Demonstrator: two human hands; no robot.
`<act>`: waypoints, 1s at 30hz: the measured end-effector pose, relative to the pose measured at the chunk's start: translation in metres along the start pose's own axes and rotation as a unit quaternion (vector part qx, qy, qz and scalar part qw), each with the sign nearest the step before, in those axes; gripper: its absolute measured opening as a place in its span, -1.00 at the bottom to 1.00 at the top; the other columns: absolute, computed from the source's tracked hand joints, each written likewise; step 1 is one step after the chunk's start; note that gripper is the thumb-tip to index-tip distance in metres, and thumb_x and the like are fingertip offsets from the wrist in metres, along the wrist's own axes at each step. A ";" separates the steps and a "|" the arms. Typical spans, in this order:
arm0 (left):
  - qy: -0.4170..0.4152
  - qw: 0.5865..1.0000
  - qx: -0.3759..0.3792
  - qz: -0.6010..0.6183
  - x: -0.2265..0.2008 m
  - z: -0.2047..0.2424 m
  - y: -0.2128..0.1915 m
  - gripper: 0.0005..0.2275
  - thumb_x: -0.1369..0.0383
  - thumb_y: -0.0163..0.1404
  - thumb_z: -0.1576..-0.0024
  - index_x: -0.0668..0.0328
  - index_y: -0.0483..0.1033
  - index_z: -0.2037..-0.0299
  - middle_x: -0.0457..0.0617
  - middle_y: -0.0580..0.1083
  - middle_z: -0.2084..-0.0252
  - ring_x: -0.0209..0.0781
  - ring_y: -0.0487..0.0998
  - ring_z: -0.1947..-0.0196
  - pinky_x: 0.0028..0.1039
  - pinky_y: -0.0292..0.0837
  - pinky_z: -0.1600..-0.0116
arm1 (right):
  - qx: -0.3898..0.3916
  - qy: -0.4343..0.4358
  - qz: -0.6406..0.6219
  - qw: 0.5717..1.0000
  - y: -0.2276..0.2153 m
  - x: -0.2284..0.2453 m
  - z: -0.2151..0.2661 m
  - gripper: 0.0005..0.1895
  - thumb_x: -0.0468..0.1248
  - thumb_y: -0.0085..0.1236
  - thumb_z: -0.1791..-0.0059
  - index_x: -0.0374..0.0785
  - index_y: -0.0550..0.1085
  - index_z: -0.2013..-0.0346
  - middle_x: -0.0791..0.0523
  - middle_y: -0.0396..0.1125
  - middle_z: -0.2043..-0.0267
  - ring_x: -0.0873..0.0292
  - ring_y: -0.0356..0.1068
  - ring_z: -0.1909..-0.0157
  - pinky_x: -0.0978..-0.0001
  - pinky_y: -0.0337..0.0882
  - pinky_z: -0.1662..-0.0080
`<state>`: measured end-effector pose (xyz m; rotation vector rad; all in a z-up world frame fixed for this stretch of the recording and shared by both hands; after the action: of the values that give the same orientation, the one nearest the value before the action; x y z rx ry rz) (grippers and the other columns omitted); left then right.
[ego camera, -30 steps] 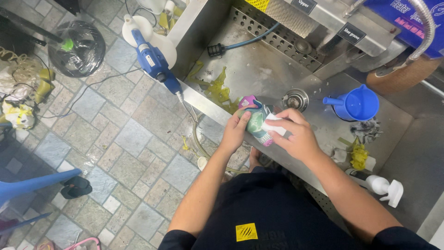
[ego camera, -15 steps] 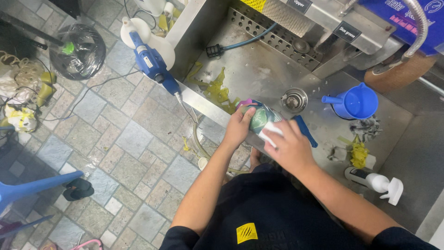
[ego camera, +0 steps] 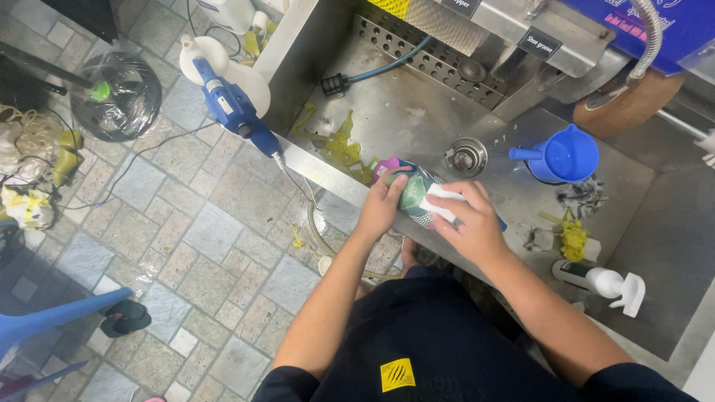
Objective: The person scrubs a colorful sneaker with a white sponge, focusing on the upper and sole. They rinse the shoe under running water, then place it into a shoe washing machine and operate the controls.
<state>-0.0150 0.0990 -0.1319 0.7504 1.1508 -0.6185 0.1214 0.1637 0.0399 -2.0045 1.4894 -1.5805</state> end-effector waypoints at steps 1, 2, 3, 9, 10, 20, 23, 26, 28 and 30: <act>0.010 1.000 0.007 0.014 -0.001 0.000 0.000 -0.72 0.23 -0.10 -0.35 0.23 0.51 -0.11 -0.07 0.53 0.03 -0.30 0.48 0.01 -0.50 0.39 -0.13 | 0.007 -0.010 -0.007 1.000 0.003 0.000 0.001 -0.66 -0.38 0.35 0.20 -0.17 0.62 0.13 0.01 0.39 -0.02 -0.07 0.37 -0.03 0.18 0.40 -0.06; 0.021 0.999 0.015 0.027 -0.002 -0.002 0.000 -0.73 0.23 -0.10 -0.36 0.23 0.51 -0.10 -0.07 0.51 0.00 -0.31 0.47 -0.02 -0.50 0.37 -0.16 | 0.013 -0.019 -0.015 1.000 0.006 -0.002 0.002 -0.66 -0.37 0.35 0.21 -0.16 0.63 0.14 0.00 0.40 -0.03 -0.07 0.37 -0.03 0.18 0.40 -0.06; 0.033 0.998 0.022 0.040 -0.005 -0.004 -0.001 -0.73 0.23 -0.10 -0.36 0.22 0.51 -0.09 -0.08 0.50 -0.03 -0.31 0.46 -0.06 -0.51 0.35 -0.19 | 0.017 -0.009 -0.030 0.999 0.008 -0.010 0.002 -0.67 -0.38 0.33 0.17 -0.17 0.62 0.11 0.02 0.41 -0.05 -0.03 0.38 -0.05 0.19 0.40 -0.08; 0.014 0.995 0.046 0.082 -0.001 -0.003 -0.001 -0.78 0.23 -0.13 -0.39 0.16 0.45 -0.07 -0.15 0.42 -0.14 -0.33 0.42 -0.11 -0.50 0.31 -0.23 | -0.004 0.262 -0.340 0.903 0.060 -0.120 0.013 -0.71 -0.30 0.05 -0.11 -0.28 0.47 -0.12 0.12 0.41 -0.08 0.28 0.37 -0.08 0.41 0.37 -0.09; 0.014 0.996 0.041 0.084 -0.003 -0.002 -0.002 -0.80 0.26 -0.12 -0.39 0.15 0.44 -0.09 -0.12 0.43 -0.12 -0.33 0.43 -0.10 -0.49 0.32 -0.22 | -0.022 0.266 -0.357 0.895 0.068 -0.128 0.016 -0.71 -0.29 -0.01 -0.14 -0.31 0.45 -0.13 0.12 0.40 -0.07 0.29 0.36 -0.09 0.43 0.34 -0.12; 0.188 0.971 -0.064 -0.135 -0.088 0.053 -0.013 -0.36 0.23 0.38 0.11 0.22 0.34 -0.14 0.05 0.44 -0.09 -0.19 0.49 -0.07 -0.38 0.48 -0.13 | -0.070 0.270 -0.411 0.868 0.082 -0.137 0.022 -0.74 -0.28 -0.09 -0.16 -0.32 0.43 -0.09 0.10 0.40 -0.03 0.29 0.37 -0.06 0.45 0.35 -0.14; 0.254 0.921 -0.105 -0.276 -0.107 0.058 -0.016 -0.39 0.22 0.39 0.14 0.29 0.41 -0.08 0.16 0.52 -0.02 -0.02 0.59 -0.01 -0.33 0.54 -0.09 | -0.068 0.275 -0.409 0.867 0.083 -0.130 0.017 -0.75 -0.30 -0.07 -0.16 -0.32 0.44 -0.09 0.12 0.40 0.00 0.31 0.36 -0.03 0.47 0.36 -0.11; 0.293 0.875 -0.107 -0.370 -0.107 0.057 -0.017 -0.45 0.20 0.33 0.10 0.32 0.45 -0.03 0.18 0.57 0.08 0.10 0.66 0.13 -0.28 0.58 0.05 | -0.067 0.261 -0.399 0.876 0.083 -0.116 0.014 -0.75 -0.32 -0.06 -0.16 -0.32 0.43 -0.09 0.14 0.41 0.01 0.32 0.36 -0.01 0.49 0.35 -0.08; 0.312 0.851 -0.104 -0.408 -0.101 0.054 -0.019 -0.50 0.21 0.28 0.06 0.34 0.47 -0.01 0.22 0.58 0.10 0.15 0.66 0.22 -0.25 0.59 0.13 | -0.060 0.251 -0.344 0.903 0.078 -0.105 0.010 -0.76 -0.31 -0.05 -0.15 -0.32 0.44 -0.08 0.13 0.41 0.02 0.32 0.36 -0.01 0.49 0.35 -0.08; 0.330 0.837 -0.101 -0.426 -0.094 0.051 -0.023 -0.56 0.24 0.24 0.02 0.36 0.49 0.00 0.32 0.57 0.05 0.20 0.65 0.28 -0.24 0.59 0.17 | -0.054 0.237 -0.288 0.926 0.073 -0.093 0.003 -0.76 -0.31 -0.03 -0.14 -0.32 0.45 -0.07 0.12 0.42 0.02 0.31 0.37 -0.01 0.47 0.35 -0.07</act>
<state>-0.0313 0.0503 -0.0356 0.2113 2.2015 -0.9850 0.0885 0.2000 -0.0682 -2.3913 1.1810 -2.4041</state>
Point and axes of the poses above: each hand's wrist, its own z-axis away from the middle knuckle, its own y-axis out of the palm, x = y × z, the point moved 10 cm from there along -z, towards the middle knuckle
